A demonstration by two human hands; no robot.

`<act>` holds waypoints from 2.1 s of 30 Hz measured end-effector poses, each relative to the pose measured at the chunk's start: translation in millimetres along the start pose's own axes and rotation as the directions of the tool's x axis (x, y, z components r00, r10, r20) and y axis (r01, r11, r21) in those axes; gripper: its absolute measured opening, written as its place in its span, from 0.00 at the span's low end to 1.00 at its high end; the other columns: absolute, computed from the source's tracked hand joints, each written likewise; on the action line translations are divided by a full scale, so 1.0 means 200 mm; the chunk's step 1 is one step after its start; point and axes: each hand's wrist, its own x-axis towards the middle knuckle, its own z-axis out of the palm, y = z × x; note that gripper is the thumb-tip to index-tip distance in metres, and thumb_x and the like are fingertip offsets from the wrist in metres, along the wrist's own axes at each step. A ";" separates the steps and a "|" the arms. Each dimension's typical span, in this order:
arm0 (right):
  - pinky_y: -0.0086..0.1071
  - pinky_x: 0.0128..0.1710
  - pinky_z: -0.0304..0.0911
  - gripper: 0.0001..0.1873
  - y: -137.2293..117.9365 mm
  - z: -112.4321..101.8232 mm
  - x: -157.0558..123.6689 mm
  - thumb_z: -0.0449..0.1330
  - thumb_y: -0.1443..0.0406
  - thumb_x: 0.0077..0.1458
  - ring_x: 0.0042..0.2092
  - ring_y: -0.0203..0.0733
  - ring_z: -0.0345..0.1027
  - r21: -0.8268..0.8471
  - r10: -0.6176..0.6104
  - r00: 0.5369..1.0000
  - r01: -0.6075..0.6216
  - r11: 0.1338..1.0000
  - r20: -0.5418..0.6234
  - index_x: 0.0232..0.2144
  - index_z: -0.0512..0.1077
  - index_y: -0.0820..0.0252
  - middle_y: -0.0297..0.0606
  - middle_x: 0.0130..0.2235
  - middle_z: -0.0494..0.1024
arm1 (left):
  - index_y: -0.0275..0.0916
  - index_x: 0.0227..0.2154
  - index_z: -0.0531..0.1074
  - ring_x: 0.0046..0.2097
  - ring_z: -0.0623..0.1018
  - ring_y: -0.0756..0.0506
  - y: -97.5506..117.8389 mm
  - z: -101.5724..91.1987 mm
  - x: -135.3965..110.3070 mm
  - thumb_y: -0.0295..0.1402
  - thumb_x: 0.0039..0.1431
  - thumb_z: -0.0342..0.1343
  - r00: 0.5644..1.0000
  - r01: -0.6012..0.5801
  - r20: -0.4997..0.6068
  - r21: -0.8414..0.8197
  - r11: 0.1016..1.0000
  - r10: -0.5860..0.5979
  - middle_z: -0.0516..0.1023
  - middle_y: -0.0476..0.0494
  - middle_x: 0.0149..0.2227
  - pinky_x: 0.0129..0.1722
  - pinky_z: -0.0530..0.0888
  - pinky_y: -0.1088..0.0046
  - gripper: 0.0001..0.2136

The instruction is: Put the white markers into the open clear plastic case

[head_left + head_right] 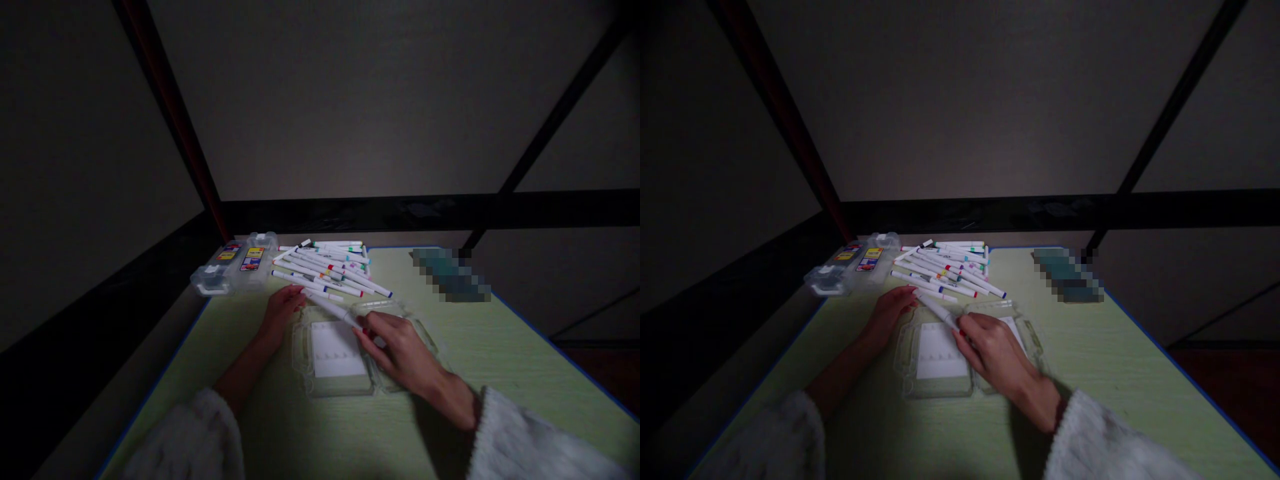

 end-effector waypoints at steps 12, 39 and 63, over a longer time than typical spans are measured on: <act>0.25 0.24 0.54 0.09 0.06 -0.01 0.00 0.49 0.66 0.56 0.23 0.32 0.59 0.011 0.054 0.983 -0.053 0.999 -0.176 0.24 0.60 0.60 0.33 0.22 0.65 | 0.34 0.21 0.71 0.29 0.71 0.50 0.02 0.01 -0.02 0.36 0.38 0.56 1.000 0.013 0.013 0.078 0.997 -0.014 0.73 0.47 0.24 0.31 0.64 0.75 0.09; 0.25 0.22 0.57 0.11 0.30 -0.13 0.00 0.53 0.60 0.52 0.21 0.33 0.63 -0.108 0.222 0.887 -0.287 0.952 -0.405 0.23 0.60 0.59 0.32 0.21 0.69 | 0.35 0.20 0.70 0.29 0.71 0.49 0.04 0.00 -0.04 0.39 0.38 0.54 0.999 -0.025 0.045 0.143 0.989 0.019 0.73 0.47 0.22 0.30 0.65 0.75 0.11; 0.27 0.21 0.50 0.09 0.45 -0.10 -0.04 0.50 0.61 0.50 0.21 0.36 0.60 -0.179 0.438 0.837 -0.510 0.841 -0.329 0.22 0.60 0.59 0.35 0.20 0.69 | 0.34 0.20 0.70 0.28 0.70 0.50 0.03 0.00 -0.02 0.37 0.39 0.53 0.998 -0.029 0.061 0.169 0.985 0.019 0.73 0.48 0.22 0.29 0.64 0.75 0.10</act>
